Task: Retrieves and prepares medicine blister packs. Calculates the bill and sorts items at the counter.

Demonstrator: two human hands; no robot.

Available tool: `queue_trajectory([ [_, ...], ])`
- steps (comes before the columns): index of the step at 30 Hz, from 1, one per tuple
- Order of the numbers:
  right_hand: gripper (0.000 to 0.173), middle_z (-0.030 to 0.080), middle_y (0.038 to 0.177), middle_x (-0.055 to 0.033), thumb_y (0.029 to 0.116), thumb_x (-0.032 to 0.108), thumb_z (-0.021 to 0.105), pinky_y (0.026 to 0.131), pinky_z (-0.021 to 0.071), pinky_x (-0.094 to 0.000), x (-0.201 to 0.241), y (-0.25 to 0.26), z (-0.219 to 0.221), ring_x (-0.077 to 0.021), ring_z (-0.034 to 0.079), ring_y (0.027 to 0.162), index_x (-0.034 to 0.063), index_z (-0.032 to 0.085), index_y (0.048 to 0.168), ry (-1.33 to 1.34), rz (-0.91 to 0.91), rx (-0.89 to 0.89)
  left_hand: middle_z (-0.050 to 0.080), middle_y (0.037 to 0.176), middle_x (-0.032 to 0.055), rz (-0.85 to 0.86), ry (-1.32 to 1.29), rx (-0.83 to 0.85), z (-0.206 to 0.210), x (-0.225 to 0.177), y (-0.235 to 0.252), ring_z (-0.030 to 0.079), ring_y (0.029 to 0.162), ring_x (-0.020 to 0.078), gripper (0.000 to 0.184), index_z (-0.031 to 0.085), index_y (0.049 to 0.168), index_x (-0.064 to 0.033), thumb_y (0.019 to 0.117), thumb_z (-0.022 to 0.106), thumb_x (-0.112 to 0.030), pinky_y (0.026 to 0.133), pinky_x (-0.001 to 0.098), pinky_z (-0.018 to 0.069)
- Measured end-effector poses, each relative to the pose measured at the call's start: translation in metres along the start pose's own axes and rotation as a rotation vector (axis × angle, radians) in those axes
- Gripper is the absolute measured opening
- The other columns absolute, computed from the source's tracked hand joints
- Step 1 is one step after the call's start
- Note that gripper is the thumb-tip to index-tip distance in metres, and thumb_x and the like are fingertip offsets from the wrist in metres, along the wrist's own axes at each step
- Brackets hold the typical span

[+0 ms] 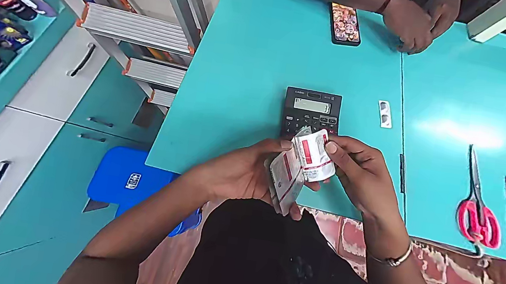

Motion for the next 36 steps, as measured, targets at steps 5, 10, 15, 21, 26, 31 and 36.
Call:
queue_trajectory([
  [5, 0.023, 0.075, 0.093, -0.0022, 0.1047, 0.017, 0.055, 0.078, 0.0615, -0.0255, 0.001, -0.003, 0.004, -0.0078, 0.072, 0.082, 0.0064, 0.073, 0.116, 0.025, 0.032, 0.013, 0.065, 0.128, 0.0181, 0.001, -0.008, -0.02, 0.005, 0.0, 0.003, 0.072, 0.104, 0.0289, 0.049, 0.056, 0.137, -0.0146, 0.1067, 0.041, -0.05, 0.085, 0.0415, 0.0623],
  [10, 0.022, 0.074, 0.09, -0.0011, 0.105, 0.018, 0.055, 0.077, 0.0613, -0.0245, 0.0, -0.002, 0.005, -0.0062, 0.071, 0.08, 0.0083, 0.075, 0.11, 0.045, 0.021, -0.001, 0.064, 0.13, 0.0188, 0.0, -0.041, -0.016, 0.006, 0.0, 0.004, 0.07, 0.108, 0.0333, 0.045, 0.048, 0.144, -0.025, 0.1066, 0.043, -0.049, 0.087, 0.0446, 0.0615],
  [15, 0.032, 0.073, 0.087, 0.0027, 0.1099, 0.024, 0.046, 0.069, 0.0588, -0.0209, -0.005, -0.008, 0.002, -0.0028, 0.068, 0.074, 0.0055, 0.073, 0.11, -0.102, -0.131, -0.017, 0.069, 0.122, 0.0102, 0.082, 0.034, -0.141, -0.001, -0.006, -0.011, 0.072, 0.103, 0.025, 0.041, 0.054, 0.136, -0.0266, 0.102, 0.054, -0.05, 0.085, 0.0389, 0.0624],
  [21, 0.03, 0.057, 0.068, -0.007, 0.0989, 0.022, 0.06, 0.066, 0.0431, -0.023, -0.044, -0.032, -0.01, -0.0149, 0.055, 0.072, 0.0039, 0.078, 0.084, -1.118, -0.467, -0.439, 0.069, 0.12, 0.0208, 0.292, -0.149, -0.379, -0.048, -0.006, -0.061, 0.074, 0.096, 0.0325, 0.058, 0.065, 0.127, -0.0113, 0.0837, 0.077, -0.049, 0.08, 0.0435, 0.0639],
  [26, 0.029, 0.064, 0.072, -0.0089, 0.098, 0.024, 0.06, 0.065, 0.0475, -0.0335, -0.054, -0.02, 0.008, -0.0243, 0.06, 0.072, 0.0068, 0.08, 0.088, -1.365, -0.46, -0.408, 0.067, 0.123, 0.0232, 0.308, -0.229, -0.355, -0.062, -0.008, -0.068, 0.073, 0.098, 0.0356, 0.057, 0.065, 0.127, -0.0093, 0.0835, 0.078, -0.043, 0.081, 0.046, 0.0637],
  [31, 0.027, 0.066, 0.076, -0.0081, 0.0982, 0.025, 0.059, 0.069, 0.0493, -0.0347, -0.052, 0.0, 0.031, -0.0245, 0.061, 0.077, 0.0096, 0.08, 0.089, -1.349, -0.503, -0.348, 0.066, 0.127, 0.0233, 0.306, -0.219, -0.285, -0.073, -0.013, -0.07, 0.072, 0.102, 0.037, 0.058, 0.062, 0.132, -0.0102, 0.0857, 0.077, -0.043, 0.084, 0.0482, 0.0626],
  [36, 0.031, 0.067, 0.08, -0.0092, 0.1005, 0.028, 0.056, 0.069, 0.0497, -0.0385, -0.054, 0.021, 0.045, -0.0269, 0.062, 0.078, 0.0117, 0.081, 0.094, -1.375, -0.462, -0.271, 0.065, 0.129, 0.0225, 0.328, -0.199, -0.247, -0.08, -0.014, -0.075, 0.071, 0.105, 0.036, 0.055, 0.063, 0.131, -0.0082, 0.0889, 0.074, -0.042, 0.086, 0.0478, 0.0618],
])
Point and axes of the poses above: each hand's wrist, its own y-axis towards the middle knuckle, its own z-axis out of the palm, x = y × z, the point moved 4 cm from there along y, towards the middle knuckle
